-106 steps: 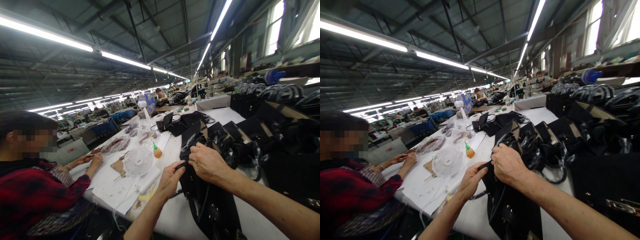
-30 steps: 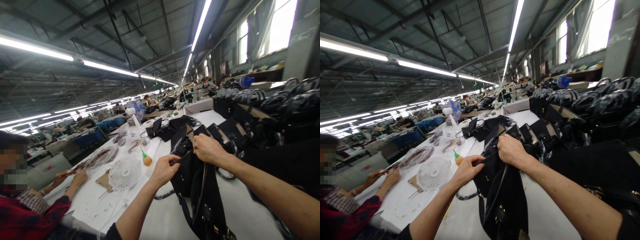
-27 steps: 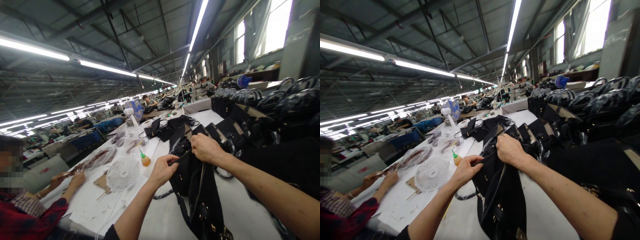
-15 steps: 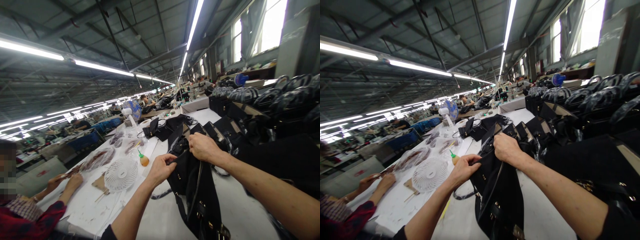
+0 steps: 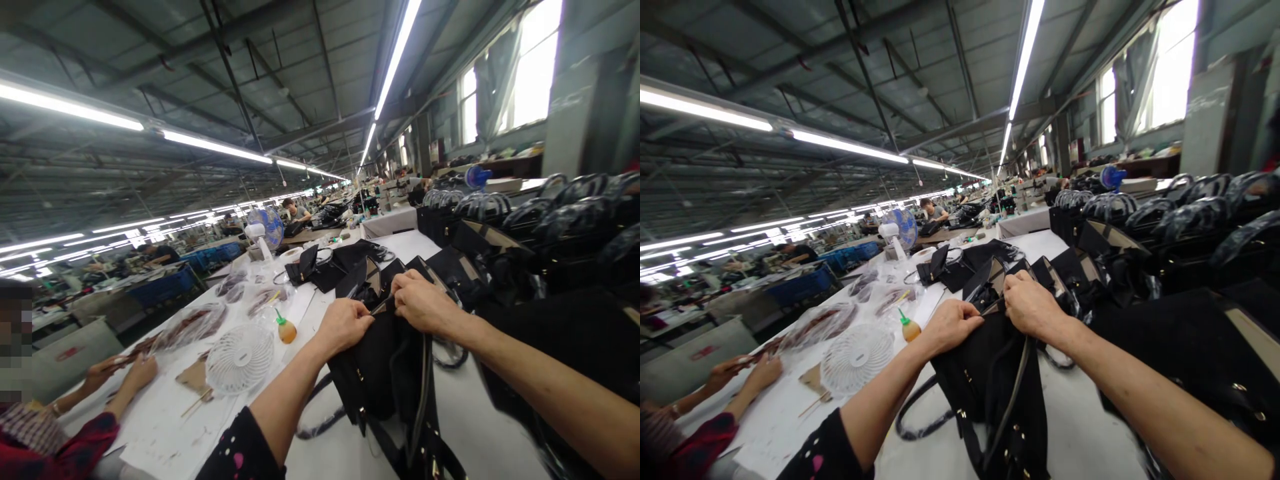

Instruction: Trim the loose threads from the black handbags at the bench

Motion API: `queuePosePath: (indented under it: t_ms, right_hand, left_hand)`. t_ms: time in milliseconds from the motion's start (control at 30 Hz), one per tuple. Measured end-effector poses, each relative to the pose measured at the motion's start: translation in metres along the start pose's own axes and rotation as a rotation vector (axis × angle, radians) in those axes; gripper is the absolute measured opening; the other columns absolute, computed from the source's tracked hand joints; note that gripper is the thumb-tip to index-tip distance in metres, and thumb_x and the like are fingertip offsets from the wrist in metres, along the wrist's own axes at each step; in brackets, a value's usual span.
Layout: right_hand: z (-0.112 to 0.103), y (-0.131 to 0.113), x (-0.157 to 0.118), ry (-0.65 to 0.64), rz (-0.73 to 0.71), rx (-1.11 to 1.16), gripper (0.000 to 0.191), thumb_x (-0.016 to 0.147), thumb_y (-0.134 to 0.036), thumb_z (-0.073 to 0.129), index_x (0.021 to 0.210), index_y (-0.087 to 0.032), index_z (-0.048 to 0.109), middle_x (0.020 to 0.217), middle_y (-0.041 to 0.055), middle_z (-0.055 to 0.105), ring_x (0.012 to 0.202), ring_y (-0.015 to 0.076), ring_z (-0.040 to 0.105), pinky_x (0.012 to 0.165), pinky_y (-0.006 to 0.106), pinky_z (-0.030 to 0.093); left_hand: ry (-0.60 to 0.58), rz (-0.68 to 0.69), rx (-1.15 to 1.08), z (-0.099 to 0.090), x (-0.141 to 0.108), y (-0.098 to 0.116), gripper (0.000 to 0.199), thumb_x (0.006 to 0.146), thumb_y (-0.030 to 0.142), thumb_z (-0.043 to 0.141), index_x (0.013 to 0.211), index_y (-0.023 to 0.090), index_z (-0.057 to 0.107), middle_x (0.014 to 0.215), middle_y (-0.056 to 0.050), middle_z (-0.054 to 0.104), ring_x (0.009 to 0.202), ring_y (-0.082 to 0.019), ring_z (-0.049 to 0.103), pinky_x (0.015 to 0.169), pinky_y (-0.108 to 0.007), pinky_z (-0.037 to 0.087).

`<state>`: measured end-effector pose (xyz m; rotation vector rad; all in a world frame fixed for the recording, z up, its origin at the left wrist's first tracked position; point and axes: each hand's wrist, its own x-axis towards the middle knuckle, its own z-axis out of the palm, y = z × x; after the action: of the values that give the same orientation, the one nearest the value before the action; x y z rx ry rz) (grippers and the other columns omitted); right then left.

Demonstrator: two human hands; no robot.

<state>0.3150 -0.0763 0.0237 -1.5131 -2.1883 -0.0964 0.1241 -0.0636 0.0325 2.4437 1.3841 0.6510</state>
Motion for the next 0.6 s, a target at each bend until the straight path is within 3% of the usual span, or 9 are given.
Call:
queuePosePath:
  t_ms: [133, 267, 433, 600]
  right_hand:
    - [-0.006, 0.01, -0.004, -0.031, -0.015, 0.041, 0.013, 0.072, -0.018, 0.06, 0.059, -0.018, 0.061, 0.094, 0.0039, 0.062, 0.094, 0.0179, 0.051, 0.076, 0.026, 0.04]
    - [-0.006, 0.008, 0.002, -0.082, 0.076, 0.052, 0.009, 0.072, -0.023, 0.059, 0.065, -0.02, 0.064, 0.089, 0.0013, 0.065, 0.077, 0.014, 0.057, 0.064, 0.024, 0.038]
    - [-0.001, 0.003, 0.008, -0.065, 0.218, -0.054, 0.012, 0.072, -0.025, 0.056, 0.073, -0.02, 0.066, 0.079, 0.0074, 0.069, 0.075, 0.0217, 0.063, 0.059, 0.028, 0.039]
    - [0.001, -0.002, 0.012, -0.081, 0.27, -0.123, 0.021, 0.072, -0.022, 0.051, 0.08, -0.017, 0.07, 0.083, 0.0132, 0.07, 0.079, 0.0268, 0.065, 0.062, 0.03, 0.044]
  left_hand:
    - [-0.034, -0.053, -0.055, 0.002, -0.009, -0.001, 0.02, 0.07, 0.029, 0.053, 0.066, 0.018, 0.07, 0.058, -0.001, 0.062, 0.053, -0.013, 0.052, 0.05, -0.022, 0.033]
    - [-0.048, -0.067, -0.079, 0.006, -0.01, -0.003, 0.019, 0.07, 0.029, 0.053, 0.069, 0.017, 0.068, 0.057, 0.0, 0.059, 0.052, -0.012, 0.05, 0.048, -0.022, 0.03]
    - [-0.063, -0.055, -0.137, 0.009, -0.007, -0.006, 0.022, 0.071, 0.029, 0.052, 0.077, 0.018, 0.07, 0.054, 0.002, 0.055, 0.05, -0.01, 0.046, 0.048, -0.021, 0.03]
    - [-0.086, -0.079, -0.175, 0.015, -0.003, -0.013, 0.022, 0.071, 0.029, 0.053, 0.079, 0.017, 0.069, 0.057, 0.002, 0.056, 0.051, -0.009, 0.046, 0.048, -0.02, 0.029]
